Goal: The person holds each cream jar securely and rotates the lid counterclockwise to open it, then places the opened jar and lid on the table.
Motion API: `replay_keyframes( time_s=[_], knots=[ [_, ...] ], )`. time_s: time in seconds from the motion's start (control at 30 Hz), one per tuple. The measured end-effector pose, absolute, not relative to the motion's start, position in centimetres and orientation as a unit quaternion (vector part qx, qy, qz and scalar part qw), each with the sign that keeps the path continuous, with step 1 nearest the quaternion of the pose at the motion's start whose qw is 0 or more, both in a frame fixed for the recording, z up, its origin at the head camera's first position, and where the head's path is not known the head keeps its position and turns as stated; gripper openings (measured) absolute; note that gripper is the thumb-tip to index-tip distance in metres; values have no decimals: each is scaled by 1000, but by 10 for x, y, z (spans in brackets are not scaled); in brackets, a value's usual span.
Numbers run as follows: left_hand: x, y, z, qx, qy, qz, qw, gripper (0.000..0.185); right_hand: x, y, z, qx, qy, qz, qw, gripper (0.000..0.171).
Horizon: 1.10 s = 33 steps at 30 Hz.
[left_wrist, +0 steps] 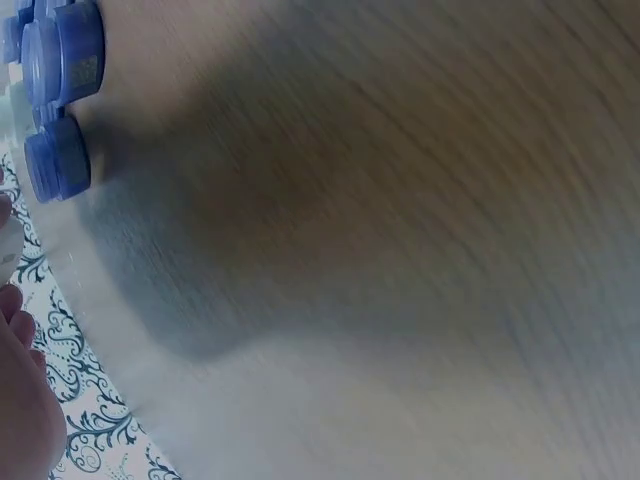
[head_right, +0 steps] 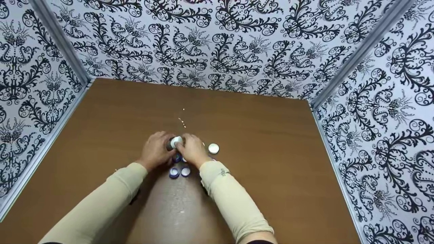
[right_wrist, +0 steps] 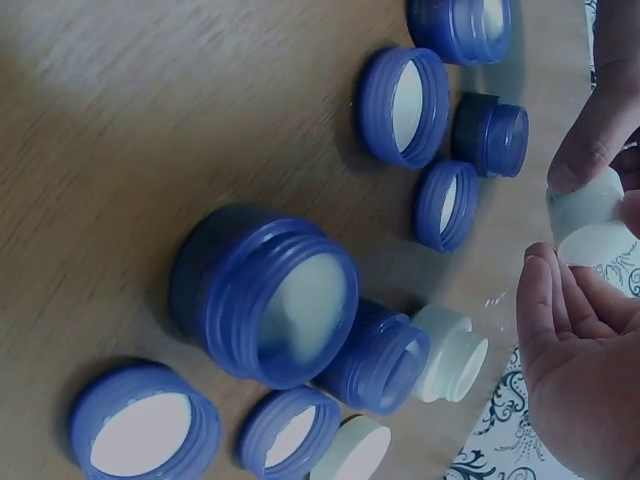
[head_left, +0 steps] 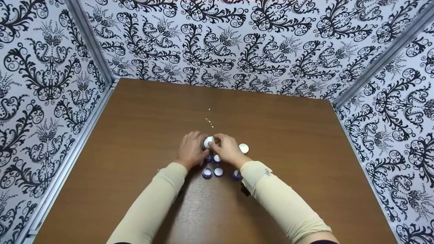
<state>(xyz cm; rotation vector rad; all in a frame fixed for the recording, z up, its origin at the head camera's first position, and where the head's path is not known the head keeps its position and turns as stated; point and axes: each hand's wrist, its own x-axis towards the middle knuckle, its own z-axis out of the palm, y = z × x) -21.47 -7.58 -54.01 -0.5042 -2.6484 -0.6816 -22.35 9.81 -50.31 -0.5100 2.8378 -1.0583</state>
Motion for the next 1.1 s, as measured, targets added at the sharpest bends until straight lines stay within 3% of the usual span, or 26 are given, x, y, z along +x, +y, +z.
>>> replay_keyframes(
  time_s=[0.23,0.57,1.1],
  knots=[
    [-215,-75,-540,-182,-940,-222,184,47,-225,99,-504,-155,909,-385,36,27],
    [-219,-75,-539,-194,-940,-217,177,45,-227,100,-506,-153,894,-418,45,28],
    [-223,-75,-537,-217,-931,-237,172,40,-232,106,-512,-221,903,-368,11,31]
  ],
)
